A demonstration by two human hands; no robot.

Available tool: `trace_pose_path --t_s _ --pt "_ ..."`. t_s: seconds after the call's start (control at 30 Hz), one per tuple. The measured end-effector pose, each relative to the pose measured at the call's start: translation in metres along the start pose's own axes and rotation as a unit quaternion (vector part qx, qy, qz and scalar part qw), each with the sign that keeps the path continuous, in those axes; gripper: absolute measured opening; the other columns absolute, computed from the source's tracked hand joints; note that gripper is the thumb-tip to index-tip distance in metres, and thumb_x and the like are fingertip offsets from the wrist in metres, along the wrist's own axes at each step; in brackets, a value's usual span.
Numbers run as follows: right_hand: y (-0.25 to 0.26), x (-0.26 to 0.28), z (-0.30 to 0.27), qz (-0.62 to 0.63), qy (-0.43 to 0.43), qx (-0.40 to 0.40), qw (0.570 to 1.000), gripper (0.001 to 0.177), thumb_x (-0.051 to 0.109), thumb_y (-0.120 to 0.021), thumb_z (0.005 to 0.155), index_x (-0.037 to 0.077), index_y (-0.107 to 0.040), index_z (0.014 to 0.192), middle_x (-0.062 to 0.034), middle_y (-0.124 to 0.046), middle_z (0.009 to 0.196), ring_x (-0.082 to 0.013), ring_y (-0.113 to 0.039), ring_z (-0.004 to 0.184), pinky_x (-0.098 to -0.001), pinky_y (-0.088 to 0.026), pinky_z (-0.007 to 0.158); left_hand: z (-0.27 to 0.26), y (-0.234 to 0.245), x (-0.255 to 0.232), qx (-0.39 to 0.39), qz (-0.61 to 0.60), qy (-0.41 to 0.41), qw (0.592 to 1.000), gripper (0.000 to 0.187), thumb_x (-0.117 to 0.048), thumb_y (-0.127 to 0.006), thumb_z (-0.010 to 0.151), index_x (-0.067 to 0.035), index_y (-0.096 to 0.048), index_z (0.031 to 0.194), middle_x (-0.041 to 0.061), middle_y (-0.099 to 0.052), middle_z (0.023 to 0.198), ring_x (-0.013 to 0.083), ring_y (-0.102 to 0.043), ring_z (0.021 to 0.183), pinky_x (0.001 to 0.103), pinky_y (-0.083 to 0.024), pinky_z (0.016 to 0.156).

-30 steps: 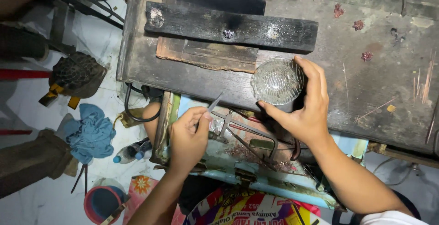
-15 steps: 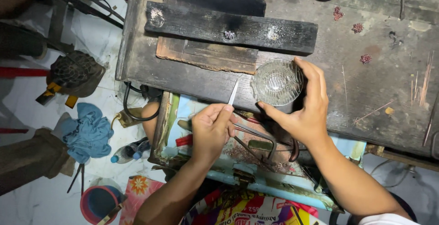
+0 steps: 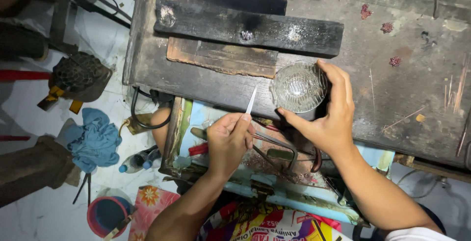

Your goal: Soldering small jewelry components using a hand torch and tweezers on a workbench

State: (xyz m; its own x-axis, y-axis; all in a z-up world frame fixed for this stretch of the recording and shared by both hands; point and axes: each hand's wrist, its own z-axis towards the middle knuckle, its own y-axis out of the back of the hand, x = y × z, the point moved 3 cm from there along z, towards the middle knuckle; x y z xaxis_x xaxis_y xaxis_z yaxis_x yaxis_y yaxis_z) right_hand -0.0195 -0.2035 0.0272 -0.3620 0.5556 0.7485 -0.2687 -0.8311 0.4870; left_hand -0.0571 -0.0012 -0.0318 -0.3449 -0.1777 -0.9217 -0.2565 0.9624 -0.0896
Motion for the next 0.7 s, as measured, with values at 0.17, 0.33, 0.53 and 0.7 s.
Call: trace_pose_path --t_s 0.17,0.33,0.53,0.7 --pt "0.0 0.0 -0.001 -0.001 0.006 0.0 1.0 0.091 0.019 -0.101 0.067 -0.005 -0.05 0.139 -0.0245 -0.054 0.136 -0.0477 -0.055 0.128 -0.057 -0.041 0.113 0.0 0.002 -0.001 -0.005 0.001 -0.01 1.0 0.016 -0.006 -0.065 0.097 0.008 -0.072 0.093 0.016 -0.063 0.051 0.0147 -0.051 0.031 0.023 -0.035 0.029" --pt "0.0 -0.002 -0.001 0.005 0.001 0.0 1.0 0.091 0.019 -0.101 0.067 -0.005 -0.05 0.139 -0.0245 -0.055 0.136 -0.0473 -0.055 0.128 -0.057 -0.041 0.113 -0.003 0.008 -0.001 -0.018 -0.006 -0.006 1.0 0.017 -0.007 -0.065 0.097 0.008 -0.072 0.093 0.018 -0.067 0.056 0.0149 -0.055 0.033 0.024 -0.038 0.03" --pt "0.0 -0.001 -0.001 0.0 0.006 0.005 1.0 0.092 0.02 -0.101 0.068 -0.004 -0.049 0.141 -0.0231 -0.054 0.136 -0.0459 -0.055 0.128 -0.0549 -0.041 0.114 -0.001 0.001 -0.005 0.013 0.033 -0.02 0.999 0.02 -0.008 -0.066 0.096 0.005 -0.073 0.084 0.012 -0.058 0.043 0.0123 -0.047 0.031 0.023 -0.034 0.033" --pt "0.001 -0.001 0.0 0.0 -0.005 0.002 1.0 0.092 0.017 -0.101 0.067 -0.004 -0.05 0.14 -0.0239 -0.054 0.136 -0.0472 -0.055 0.127 -0.0568 -0.041 0.113 -0.003 0.005 0.0 0.003 0.043 -0.023 0.999 0.018 -0.007 -0.067 0.095 0.006 -0.073 0.084 0.015 -0.064 0.048 0.0146 -0.054 0.033 0.025 -0.039 0.034"
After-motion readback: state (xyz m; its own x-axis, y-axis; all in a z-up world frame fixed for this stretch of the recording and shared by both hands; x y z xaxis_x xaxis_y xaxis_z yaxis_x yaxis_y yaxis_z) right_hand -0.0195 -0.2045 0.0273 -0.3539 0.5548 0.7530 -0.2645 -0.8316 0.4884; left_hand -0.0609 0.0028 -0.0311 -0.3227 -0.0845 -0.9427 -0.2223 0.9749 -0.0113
